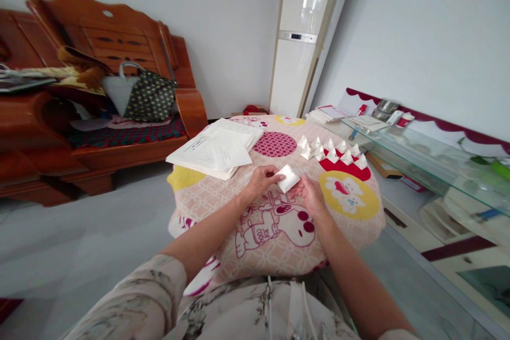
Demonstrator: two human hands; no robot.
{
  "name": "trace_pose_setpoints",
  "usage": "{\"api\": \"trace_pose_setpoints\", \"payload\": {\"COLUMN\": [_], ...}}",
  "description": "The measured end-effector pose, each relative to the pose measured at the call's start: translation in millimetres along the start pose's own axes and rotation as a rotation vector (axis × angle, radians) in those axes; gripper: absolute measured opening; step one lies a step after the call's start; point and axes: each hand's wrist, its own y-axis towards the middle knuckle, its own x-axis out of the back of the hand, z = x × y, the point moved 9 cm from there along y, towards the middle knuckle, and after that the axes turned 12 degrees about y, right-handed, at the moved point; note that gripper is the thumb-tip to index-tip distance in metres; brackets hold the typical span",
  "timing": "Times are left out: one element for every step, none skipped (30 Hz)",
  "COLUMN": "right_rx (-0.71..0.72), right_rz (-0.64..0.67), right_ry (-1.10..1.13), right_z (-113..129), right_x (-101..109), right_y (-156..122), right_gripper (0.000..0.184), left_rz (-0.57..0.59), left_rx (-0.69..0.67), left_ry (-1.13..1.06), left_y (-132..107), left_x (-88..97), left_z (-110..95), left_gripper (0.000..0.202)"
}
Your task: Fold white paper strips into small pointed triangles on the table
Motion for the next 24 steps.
{"api": "trace_pose_setpoints", "payload": {"right_rx": [-0.002,-0.004,-0.006,-0.007,-0.009,-0.009,-0.008,-0.004,0.002,0.01,0.019,0.027,0.032,0.034,0.031,0.023,0.013,0.004,-0.003,-0.009,-0.01,-0.006,0.003,0.013], "right_rz": [0.011,0.023,0.029,0.029,0.025,0.017,0.01,0.003,-0.001,0.0,0.002,0.006,0.009,0.013,0.015,0.016,0.017,0.016,0.014,0.01,0.002,-0.008,-0.022,-0.038], "right_ry": [-0.011,-0.031,-0.057,-0.084,-0.107,-0.124,-0.135,-0.141,-0.146,-0.148,-0.148,-0.146,-0.14,-0.13,-0.116,-0.103,-0.091,-0.083,-0.078,-0.073,-0.063,-0.043,-0.013,0.024], "right_z": [0.3,0.1,-0.3,-1.0,-1.8,-2.5,-2.9,-2.8,-2.2,-1.1,0.4,1.8,3.2,4.1,4.5,4.2,3.5,2.6,1.8,1.2,1.0,1.6,2.8,4.3], "right_x": [-1.2,-2.2,-2.5,-2.0,-1.0,0.3,1.5,2.4,2.9,2.8,2.3,1.5,0.5,-0.5,-1.4,-2.1,-2.6,-2.7,-2.5,-1.9,-0.8,0.8,2.7,4.9], "right_y": [-0.6,-1.2,-1.6,-1.9,-2.0,-2.0,-1.9,-1.8,-1.8,-2.0,-2.3,-2.8,-3.3,-3.8,-4.3,-4.6,-4.7,-4.7,-4.5,-4.2,-3.7,-3.2,-2.7,-2.3], "right_gripper": [0.052,0.049,0.045,0.043,0.042,0.042,0.042,0.041,0.041,0.04,0.039,0.039,0.038,0.037,0.037,0.036,0.036,0.036,0.036,0.036,0.036,0.035,0.034,0.033], "left_rz": [-0.015,-0.028,-0.036,-0.04,-0.036,-0.026,-0.015,-0.004,0.007,0.014,0.02,0.022,0.022,0.019,0.015,0.012,0.012,0.014,0.021,0.034,0.054,0.079,0.112,0.15], "left_rx": [0.017,0.028,0.035,0.037,0.037,0.035,0.032,0.029,0.028,0.03,0.032,0.037,0.041,0.043,0.043,0.04,0.036,0.03,0.022,0.012,0.001,-0.012,-0.023,-0.032], "left_ry": [-0.027,-0.048,-0.062,-0.069,-0.072,-0.071,-0.067,-0.062,-0.058,-0.056,-0.055,-0.054,-0.051,-0.045,-0.035,-0.024,-0.014,-0.007,-0.004,-0.008,-0.019,-0.035,-0.055,-0.078], "left_y": [0.6,1.1,1.3,1.5,1.4,1.3,1.0,0.7,0.4,0.2,0.0,-0.1,-0.2,-0.3,-0.4,-0.6,-1.0,-1.4,-1.9,-2.5,-3.2,-3.9,-4.7,-5.5], "left_x": [1.5,2.8,3.7,4.2,3.9,3.2,2.2,1.1,0.1,-0.6,-1.2,-1.5,-1.7,-1.7,-1.5,-1.4,-1.5,-1.7,-2.1,-2.8,-3.9,-5.4,-7.4,-9.9], "left_z": [1.8,3.0,3.7,4.0,4.0,3.8,3.3,2.9,2.7,2.7,2.8,3.2,3.6,3.8,3.7,3.2,2.4,1.4,0.0,-1.6,-3.3,-5.1,-6.7,-8.1], "left_gripper": [0.041,0.041,0.042,0.042,0.041,0.041,0.04,0.04,0.04,0.04,0.041,0.041,0.042,0.042,0.043,0.043,0.042,0.042,0.041,0.039,0.038,0.036,0.034,0.033]}}
